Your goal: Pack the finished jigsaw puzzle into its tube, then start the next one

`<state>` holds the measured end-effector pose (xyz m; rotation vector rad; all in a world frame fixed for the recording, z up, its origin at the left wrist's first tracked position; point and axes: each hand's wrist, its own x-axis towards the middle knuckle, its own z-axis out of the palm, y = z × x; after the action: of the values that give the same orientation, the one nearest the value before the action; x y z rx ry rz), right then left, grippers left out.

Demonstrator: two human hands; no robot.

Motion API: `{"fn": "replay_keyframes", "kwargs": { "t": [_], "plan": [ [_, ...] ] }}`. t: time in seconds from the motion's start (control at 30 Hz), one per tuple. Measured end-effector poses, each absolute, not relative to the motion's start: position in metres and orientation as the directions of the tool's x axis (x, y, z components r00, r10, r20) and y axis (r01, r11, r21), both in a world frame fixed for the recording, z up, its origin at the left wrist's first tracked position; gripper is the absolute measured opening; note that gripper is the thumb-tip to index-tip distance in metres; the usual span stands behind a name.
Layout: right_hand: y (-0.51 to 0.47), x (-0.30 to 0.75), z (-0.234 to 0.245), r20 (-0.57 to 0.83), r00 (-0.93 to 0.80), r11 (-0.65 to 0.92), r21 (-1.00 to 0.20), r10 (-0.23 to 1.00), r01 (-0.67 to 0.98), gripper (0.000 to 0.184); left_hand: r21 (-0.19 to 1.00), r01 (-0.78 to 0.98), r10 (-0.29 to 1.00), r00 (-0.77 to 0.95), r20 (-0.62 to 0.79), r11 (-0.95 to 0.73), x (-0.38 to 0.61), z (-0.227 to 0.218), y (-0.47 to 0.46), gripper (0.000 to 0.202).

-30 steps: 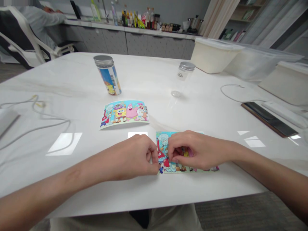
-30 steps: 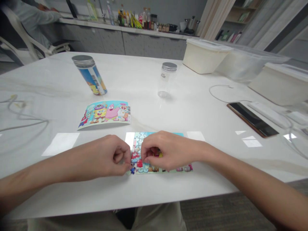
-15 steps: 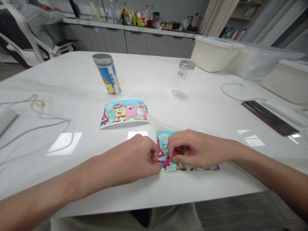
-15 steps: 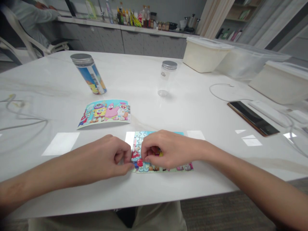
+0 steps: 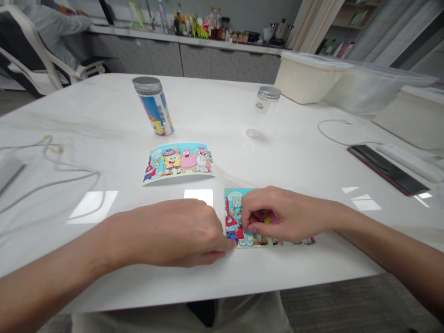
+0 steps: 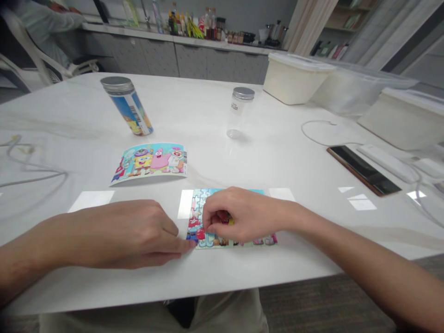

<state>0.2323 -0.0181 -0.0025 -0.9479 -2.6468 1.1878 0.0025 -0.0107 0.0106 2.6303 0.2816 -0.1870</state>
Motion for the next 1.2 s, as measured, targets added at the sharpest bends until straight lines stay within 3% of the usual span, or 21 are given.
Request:
{"fn": "replay_keyframes", "kwargs": {
  "t": [0.23,0.43,0.63,0.7,0.83,0.93,1.2],
  "plan": [
    [-0.018,0.233,-0.002,-0.149,-0.81,0.523,-0.695,0.568,0.494,0.014,0.458,0.253,0.18,0.964,-0.198,-0.852,0.005,0.011,-0.016,0.015],
    [-0.019,0.23,0.0,-0.157,-0.803,0.53,-0.677,0.574,0.511,0.013,0.471,0.235,0.224,0.971,-0.081,-0.85,0.003,0.006,-0.019,0.013],
    [-0.019,0.233,0.0,-0.033,-0.805,0.523,-0.745,0.592,0.415,0.012,0.348,0.252,0.261,0.965,-0.022,-0.903,0.0,0.004,-0.013,0.008],
    [-0.016,0.236,0.002,0.058,-0.713,0.492,-0.763,0.698,0.42,0.009,0.267,0.275,0.293,0.956,0.028,-0.923,0.001,0.002,-0.008,0.009],
    [0.0,0.244,-0.002,0.243,-0.295,0.369,-0.77,0.924,0.52,0.013,0.119,0.316,0.333,0.928,0.167,-0.941,0.007,-0.005,-0.002,0.02],
    [0.018,0.252,-0.014,0.368,-0.096,0.356,-0.751,0.925,0.557,0.013,0.146,0.245,0.272,0.938,0.214,-0.959,0.011,-0.011,-0.005,0.031],
    [0.05,0.265,-0.035,0.391,0.002,0.327,-0.773,0.92,0.543,0.018,0.247,0.128,0.166,0.976,0.14,-0.961,0.044,-0.009,-0.012,0.048]
  ]
}}
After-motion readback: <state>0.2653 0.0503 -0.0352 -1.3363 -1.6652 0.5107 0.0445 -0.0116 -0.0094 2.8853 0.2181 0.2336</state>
